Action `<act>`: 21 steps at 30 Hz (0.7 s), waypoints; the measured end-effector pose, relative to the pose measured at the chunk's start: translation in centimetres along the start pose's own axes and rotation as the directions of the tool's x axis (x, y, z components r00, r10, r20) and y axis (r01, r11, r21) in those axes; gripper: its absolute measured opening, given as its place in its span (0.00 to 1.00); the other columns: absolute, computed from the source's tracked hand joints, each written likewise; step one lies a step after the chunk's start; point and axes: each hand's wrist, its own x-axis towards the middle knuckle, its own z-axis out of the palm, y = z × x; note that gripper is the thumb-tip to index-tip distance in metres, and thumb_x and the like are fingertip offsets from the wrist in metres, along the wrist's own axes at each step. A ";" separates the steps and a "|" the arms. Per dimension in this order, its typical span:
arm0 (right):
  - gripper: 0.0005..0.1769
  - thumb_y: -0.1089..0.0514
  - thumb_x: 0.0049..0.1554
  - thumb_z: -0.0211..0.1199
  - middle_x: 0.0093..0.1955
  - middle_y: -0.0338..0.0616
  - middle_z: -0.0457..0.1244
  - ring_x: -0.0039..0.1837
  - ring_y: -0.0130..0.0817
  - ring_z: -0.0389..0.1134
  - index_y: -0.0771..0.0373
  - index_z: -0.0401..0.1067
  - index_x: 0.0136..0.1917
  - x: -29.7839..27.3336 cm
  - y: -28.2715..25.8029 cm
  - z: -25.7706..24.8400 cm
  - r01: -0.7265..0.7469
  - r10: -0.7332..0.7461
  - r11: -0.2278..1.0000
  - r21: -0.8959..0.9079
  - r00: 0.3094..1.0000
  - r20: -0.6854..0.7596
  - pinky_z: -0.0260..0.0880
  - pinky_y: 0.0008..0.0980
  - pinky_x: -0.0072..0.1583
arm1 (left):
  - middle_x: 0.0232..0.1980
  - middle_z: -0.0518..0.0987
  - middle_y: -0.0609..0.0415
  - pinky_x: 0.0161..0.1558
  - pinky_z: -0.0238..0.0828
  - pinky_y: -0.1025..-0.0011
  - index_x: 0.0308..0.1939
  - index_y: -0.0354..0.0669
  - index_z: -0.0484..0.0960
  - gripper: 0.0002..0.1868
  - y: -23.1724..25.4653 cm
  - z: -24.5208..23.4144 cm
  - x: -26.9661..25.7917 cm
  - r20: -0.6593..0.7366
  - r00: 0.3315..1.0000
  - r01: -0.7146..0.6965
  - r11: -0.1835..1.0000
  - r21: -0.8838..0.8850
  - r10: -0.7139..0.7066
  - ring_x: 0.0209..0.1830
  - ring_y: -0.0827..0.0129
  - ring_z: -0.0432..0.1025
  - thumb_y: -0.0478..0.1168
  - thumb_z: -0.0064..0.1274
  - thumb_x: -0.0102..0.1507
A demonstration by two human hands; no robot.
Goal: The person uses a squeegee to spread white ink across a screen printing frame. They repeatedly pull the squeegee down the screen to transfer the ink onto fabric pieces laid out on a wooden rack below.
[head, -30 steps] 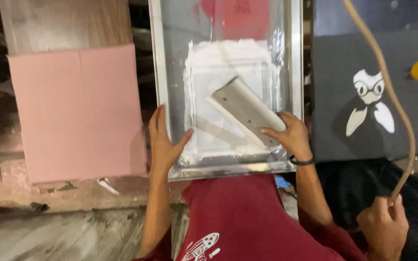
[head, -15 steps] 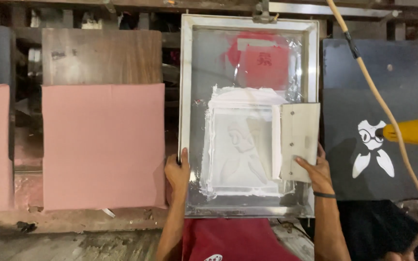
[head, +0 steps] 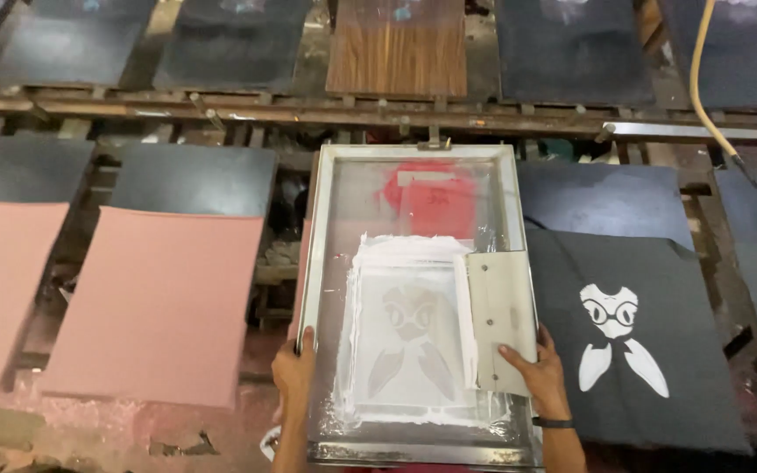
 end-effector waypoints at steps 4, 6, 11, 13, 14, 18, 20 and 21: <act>0.65 0.52 0.42 0.74 0.76 0.46 0.59 0.73 0.35 0.61 0.58 0.42 0.84 -2.0 -2.5 4.7 -0.042 0.041 0.995 0.094 0.999 0.013 0.59 0.32 0.74 | 0.62 0.79 0.35 0.64 0.67 0.48 0.67 0.34 0.75 0.45 0.7 -3.6 3.1 0.029 0.998 0.048 0.999 0.011 -0.048 0.65 0.40 0.71 0.70 0.40 0.63; 0.69 0.48 0.38 0.76 0.80 0.52 0.52 0.77 0.40 0.57 0.55 0.40 0.85 -2.0 -3.0 6.2 -0.078 0.079 0.995 0.059 0.997 -0.007 0.56 0.35 0.77 | 0.40 0.84 0.44 0.47 0.72 0.54 0.38 0.37 0.80 0.33 0.6 -4.4 4.5 0.088 0.996 -0.022 0.999 0.028 0.019 0.44 0.49 0.77 0.65 0.37 0.68; 0.42 0.46 0.43 0.74 0.84 0.34 0.46 0.78 0.35 0.55 0.65 0.72 0.68 -1.5 -4.2 8.1 0.005 -0.003 0.999 0.041 0.999 -0.055 0.60 0.38 0.76 | 0.51 0.82 0.38 0.52 0.72 0.51 0.52 0.30 0.77 0.37 -1.1 -3.1 9.5 0.155 0.983 -0.102 0.994 0.043 0.095 0.52 0.44 0.76 0.65 0.36 0.68; 0.43 0.46 0.43 0.73 0.82 0.35 0.50 0.76 0.36 0.57 0.65 0.71 0.69 -1.0 -4.4 8.7 0.004 0.000 0.998 0.058 0.998 -0.069 0.62 0.37 0.75 | 0.56 0.80 0.36 0.57 0.70 0.52 0.59 0.28 0.75 0.40 -1.4 -2.5 10.1 0.173 0.980 -0.102 0.994 0.026 0.096 0.58 0.44 0.74 0.66 0.36 0.68; 0.49 0.50 0.42 0.73 0.78 0.42 0.54 0.73 0.38 0.59 0.64 0.61 0.74 -0.5 -4.1 8.9 -0.022 0.033 0.990 0.142 0.996 -0.077 0.63 0.36 0.73 | 0.52 0.82 0.37 0.55 0.70 0.52 0.53 0.32 0.78 0.37 -1.6 -2.0 10.3 0.162 0.984 -0.072 0.997 -0.033 0.077 0.54 0.44 0.75 0.66 0.38 0.66; 0.44 0.54 0.49 0.80 0.68 0.54 0.55 0.63 0.46 0.61 0.81 0.65 0.69 1.7 0.5 9.4 0.155 -0.136 0.956 0.250 0.986 -0.092 0.70 0.45 0.58 | 0.52 0.81 0.29 0.59 0.70 0.43 0.54 0.31 0.82 0.34 -3.6 -0.9 11.3 0.109 0.982 -0.148 0.986 -0.080 0.156 0.58 0.34 0.74 0.63 0.49 0.67; 0.36 0.55 0.49 0.81 0.58 0.51 0.61 0.55 0.43 0.67 0.74 0.69 0.63 4.7 2.0 8.4 0.154 -0.135 0.954 0.258 0.987 -0.091 0.72 0.42 0.52 | 0.50 0.81 0.29 0.58 0.70 0.43 0.52 0.31 0.83 0.34 -4.1 0.6 13.2 0.095 0.979 -0.167 0.978 -0.122 0.179 0.57 0.34 0.74 0.64 0.51 0.67; 0.27 0.56 0.49 0.81 0.48 0.48 0.68 0.46 0.39 0.72 0.68 0.74 0.57 5.9 3.7 8.2 0.164 -0.143 0.944 0.287 0.985 -0.091 0.74 0.38 0.46 | 0.49 0.82 0.28 0.57 0.69 0.43 0.50 0.31 0.83 0.34 -5.4 1.0 13.8 0.065 0.973 -0.207 0.965 -0.161 0.220 0.56 0.33 0.74 0.64 0.52 0.67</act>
